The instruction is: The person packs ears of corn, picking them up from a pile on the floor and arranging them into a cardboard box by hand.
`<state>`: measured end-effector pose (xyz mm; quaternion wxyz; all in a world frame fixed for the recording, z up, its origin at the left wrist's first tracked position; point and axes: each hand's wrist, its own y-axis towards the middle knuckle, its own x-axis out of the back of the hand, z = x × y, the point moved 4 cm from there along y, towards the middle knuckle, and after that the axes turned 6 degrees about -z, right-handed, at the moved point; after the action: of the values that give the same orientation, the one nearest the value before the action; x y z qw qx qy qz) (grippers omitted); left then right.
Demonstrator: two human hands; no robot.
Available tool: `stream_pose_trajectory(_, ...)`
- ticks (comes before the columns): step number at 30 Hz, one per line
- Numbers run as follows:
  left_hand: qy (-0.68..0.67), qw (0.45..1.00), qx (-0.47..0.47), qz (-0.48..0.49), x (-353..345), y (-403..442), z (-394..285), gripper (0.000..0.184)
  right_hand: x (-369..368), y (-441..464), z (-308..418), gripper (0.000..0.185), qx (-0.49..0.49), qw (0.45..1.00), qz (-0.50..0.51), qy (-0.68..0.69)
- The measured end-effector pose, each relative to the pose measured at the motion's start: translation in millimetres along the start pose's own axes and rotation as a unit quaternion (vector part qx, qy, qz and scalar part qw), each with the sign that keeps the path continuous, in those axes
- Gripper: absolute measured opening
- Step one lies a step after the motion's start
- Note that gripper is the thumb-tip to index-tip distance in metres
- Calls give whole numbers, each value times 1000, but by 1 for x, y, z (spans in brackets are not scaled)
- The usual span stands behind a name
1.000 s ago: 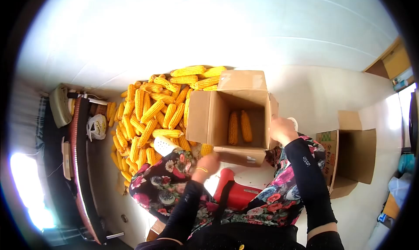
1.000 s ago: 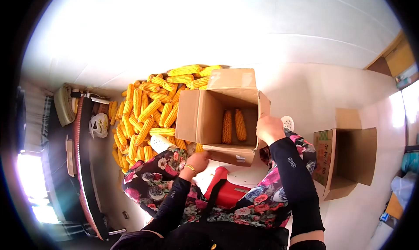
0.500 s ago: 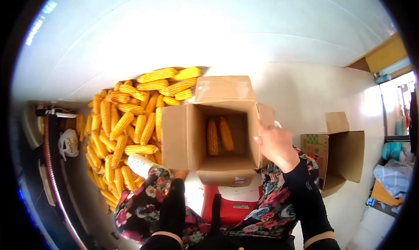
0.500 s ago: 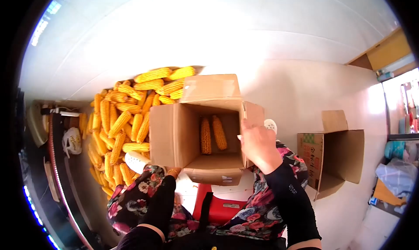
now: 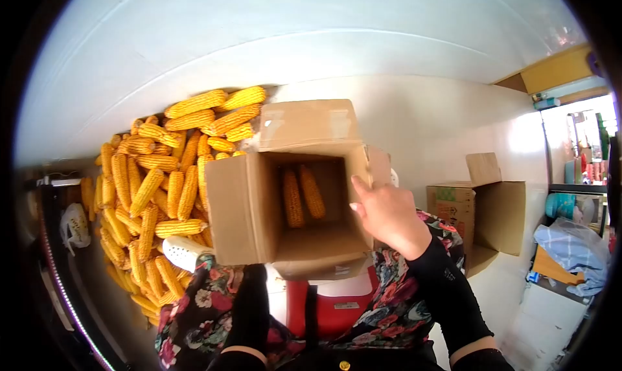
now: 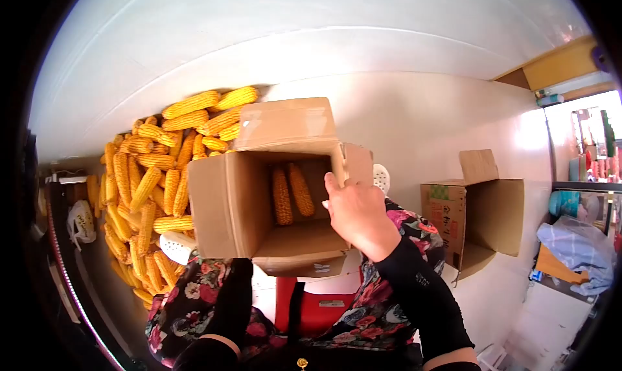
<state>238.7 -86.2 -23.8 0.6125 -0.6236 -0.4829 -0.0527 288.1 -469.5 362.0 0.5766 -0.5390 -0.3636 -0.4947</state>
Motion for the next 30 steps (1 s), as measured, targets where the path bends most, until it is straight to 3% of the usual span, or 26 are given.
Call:
stream_pose_trajectory(2, -219, 970, 67, 78, -3, -26, -1, 33, 0, 3, 0, 46, 6, 1000, -6, 5)
stream_pose_trajectory(3, -380, 901, 146, 147, -3, -47, -8, 33, -1, 3, 0, 47, 7, 1000, -3, 2)
stream_pose_trajectory(4, -513, 804, 229, 195, 0, -73, -21, 33, 0, 2, 1, 34, 33, 997, -67, 6)
stream_pose_trajectory(5, -594, 720, 283, 219, 1, -99, -34, 33, -1, 2, 1, 34, 36, 996, -78, 13)
stream_pose_trajectory(7, -689, 617, 317, 210, -6, -135, -45, 33, -4, 3, 2, 29, 31, 996, -72, 32)
stream_pose_trajectory(9, -747, 593, 251, 163, -25, -139, -20, 34, -11, 0, 2, 24, 32, 995, -85, 50)
stream_pose_trajectory(11, -772, 605, 171, 98, -15, -170, -23, 37, -22, 1, -1, 23, 31, 999, -30, 19)
stream_pose_trajectory(12, -770, 612, 174, 39, 3, -197, -32, 40, -30, 2, -2, 23, 11, 999, 31, 7)
stream_pose_trajectory(13, -713, 676, 179, -47, 20, -225, -35, 43, -31, -2, -2, 23, 13, 1000, 24, 9)
stream_pose_trajectory(14, -730, 662, 143, -93, 22, -224, -22, 39, -31, -6, -4, 22, 12, 1000, 22, 11)
stream_pose_trajectory(17, -602, 762, -46, -234, 101, -315, -57, 34, -28, -13, -16, 22, 10, 999, 14, 36)
stream_pose_trajectory(19, -548, 766, -182, -281, 132, -354, -78, 39, -36, -14, -27, 25, -14, 998, -11, 61)
stream_pose_trajectory(20, -545, 768, -182, -282, 143, -365, -86, 39, -30, -14, -28, 26, -25, 997, 17, 68)
stream_pose_trajectory(22, -461, 826, -277, -168, 163, -375, -121, 42, -21, -15, -27, 26, -19, 997, 1, 76)
stream_pose_trajectory(23, -457, 843, -269, -91, 170, -371, -142, 41, -15, -15, -27, 26, -15, 997, -16, 80)
stream_pose_trajectory(25, -476, 851, -176, 133, 180, -352, -195, 38, -5, -15, -27, 27, -13, 995, -21, 93)
stream_pose_trajectory(29, -461, 803, -13, 379, 126, -246, -262, 45, 6, -17, -31, 28, -11, 993, -52, 110)
stream_pose_trajectory(30, -419, 824, 9, 382, 105, -213, -269, 45, 9, -17, -33, 29, -15, 993, -47, 103)
